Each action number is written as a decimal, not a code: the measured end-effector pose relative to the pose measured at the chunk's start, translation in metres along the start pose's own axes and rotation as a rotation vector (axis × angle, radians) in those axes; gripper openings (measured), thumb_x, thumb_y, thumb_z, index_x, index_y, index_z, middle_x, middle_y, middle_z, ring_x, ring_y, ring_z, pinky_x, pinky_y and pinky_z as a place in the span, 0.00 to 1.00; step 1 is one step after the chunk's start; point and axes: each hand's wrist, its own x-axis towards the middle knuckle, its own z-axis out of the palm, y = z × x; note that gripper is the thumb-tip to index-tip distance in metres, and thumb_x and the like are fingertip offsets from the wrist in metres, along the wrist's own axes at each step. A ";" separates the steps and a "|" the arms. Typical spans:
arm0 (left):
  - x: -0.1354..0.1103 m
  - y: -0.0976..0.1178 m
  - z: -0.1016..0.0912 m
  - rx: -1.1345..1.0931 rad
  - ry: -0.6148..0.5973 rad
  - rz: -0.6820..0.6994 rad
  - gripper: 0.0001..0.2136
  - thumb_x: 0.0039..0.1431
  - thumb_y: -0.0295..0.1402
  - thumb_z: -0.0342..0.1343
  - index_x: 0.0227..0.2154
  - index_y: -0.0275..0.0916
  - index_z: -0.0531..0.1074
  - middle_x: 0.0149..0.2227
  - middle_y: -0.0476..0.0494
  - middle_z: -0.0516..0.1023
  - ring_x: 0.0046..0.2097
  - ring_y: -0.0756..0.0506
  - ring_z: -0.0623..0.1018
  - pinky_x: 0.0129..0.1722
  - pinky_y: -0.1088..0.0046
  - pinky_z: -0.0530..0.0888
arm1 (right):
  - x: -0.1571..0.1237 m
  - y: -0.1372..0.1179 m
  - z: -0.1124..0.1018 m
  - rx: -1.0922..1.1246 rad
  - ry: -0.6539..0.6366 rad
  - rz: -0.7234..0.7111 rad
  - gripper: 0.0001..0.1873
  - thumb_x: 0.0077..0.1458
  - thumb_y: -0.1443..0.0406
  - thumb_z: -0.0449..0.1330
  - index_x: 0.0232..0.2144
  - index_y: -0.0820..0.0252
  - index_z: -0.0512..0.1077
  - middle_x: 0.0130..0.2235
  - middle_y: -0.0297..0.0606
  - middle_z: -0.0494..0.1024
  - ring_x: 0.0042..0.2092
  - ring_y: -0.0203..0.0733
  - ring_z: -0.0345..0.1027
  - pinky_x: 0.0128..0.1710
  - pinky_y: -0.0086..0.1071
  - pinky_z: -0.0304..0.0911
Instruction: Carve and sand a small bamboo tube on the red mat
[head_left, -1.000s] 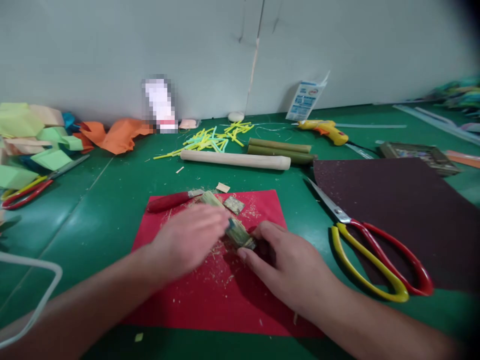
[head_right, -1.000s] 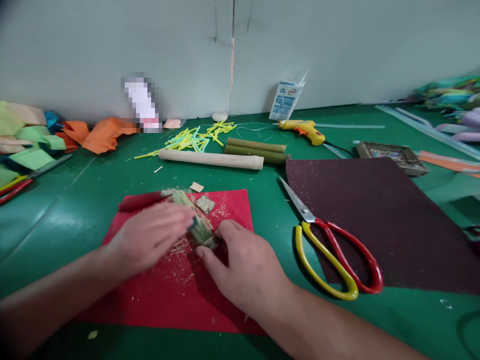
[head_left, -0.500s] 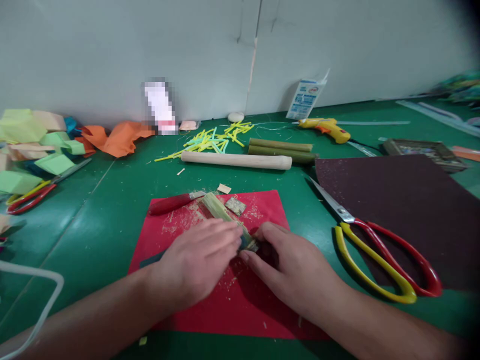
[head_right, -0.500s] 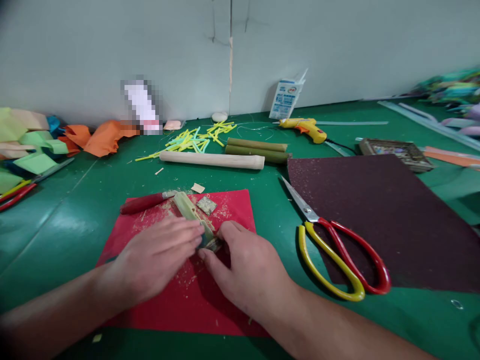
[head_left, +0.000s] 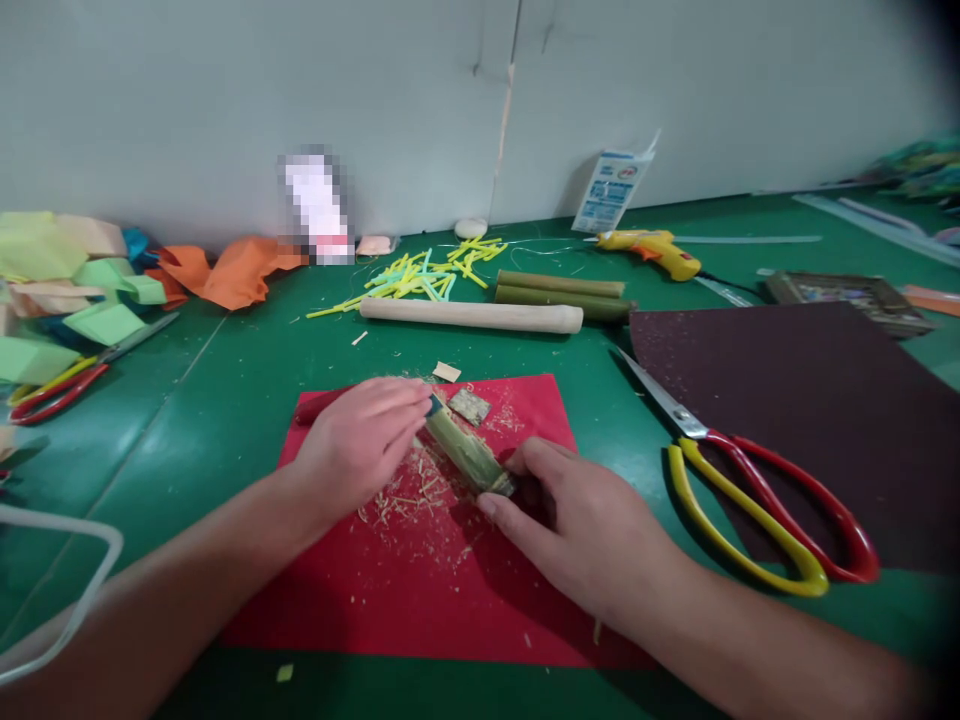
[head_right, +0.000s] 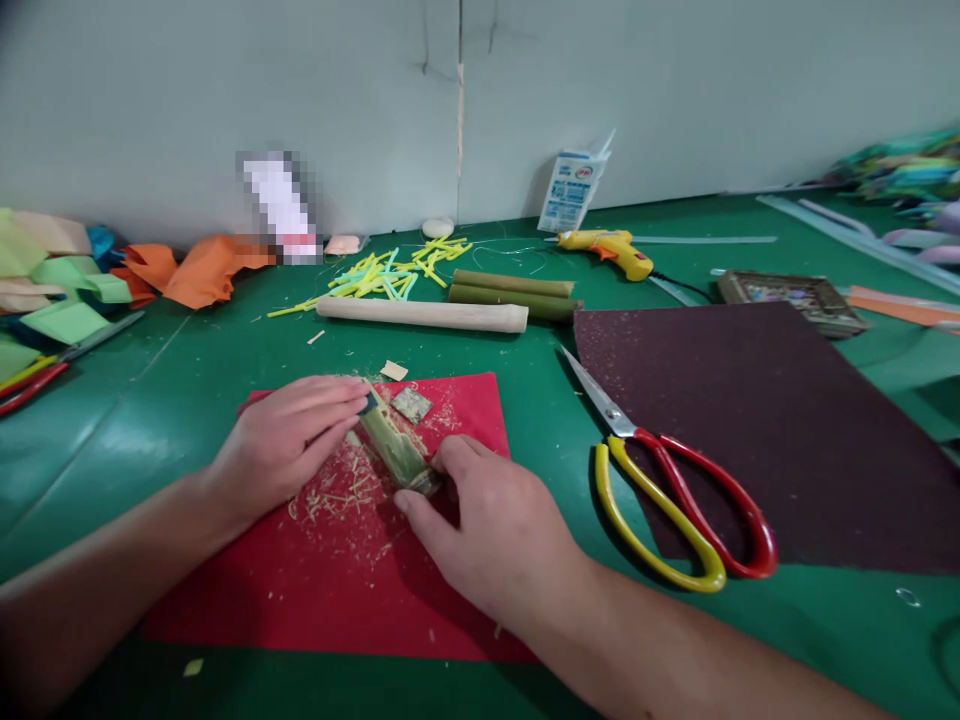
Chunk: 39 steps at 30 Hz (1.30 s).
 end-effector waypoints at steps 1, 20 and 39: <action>0.000 0.002 0.000 0.005 -0.008 0.019 0.11 0.60 0.24 0.47 0.43 0.31 0.71 0.46 0.38 0.76 0.50 0.45 0.74 0.53 0.62 0.70 | 0.000 0.000 0.000 0.001 -0.001 -0.003 0.10 0.53 0.57 0.54 0.27 0.56 0.61 0.27 0.31 0.70 0.26 0.36 0.61 0.23 0.29 0.50; 0.001 -0.002 -0.003 0.049 -0.035 0.073 0.11 0.61 0.24 0.46 0.43 0.31 0.71 0.45 0.38 0.76 0.49 0.44 0.74 0.51 0.59 0.71 | 0.002 0.001 0.001 0.009 -0.018 0.019 0.12 0.53 0.55 0.54 0.26 0.55 0.60 0.26 0.31 0.69 0.25 0.36 0.60 0.23 0.29 0.49; 0.002 0.004 -0.002 0.052 -0.009 0.047 0.11 0.61 0.26 0.47 0.42 0.31 0.72 0.45 0.38 0.76 0.49 0.45 0.75 0.53 0.64 0.72 | 0.001 0.000 0.000 0.012 -0.009 0.019 0.11 0.53 0.56 0.54 0.27 0.56 0.61 0.26 0.31 0.69 0.26 0.36 0.59 0.23 0.29 0.49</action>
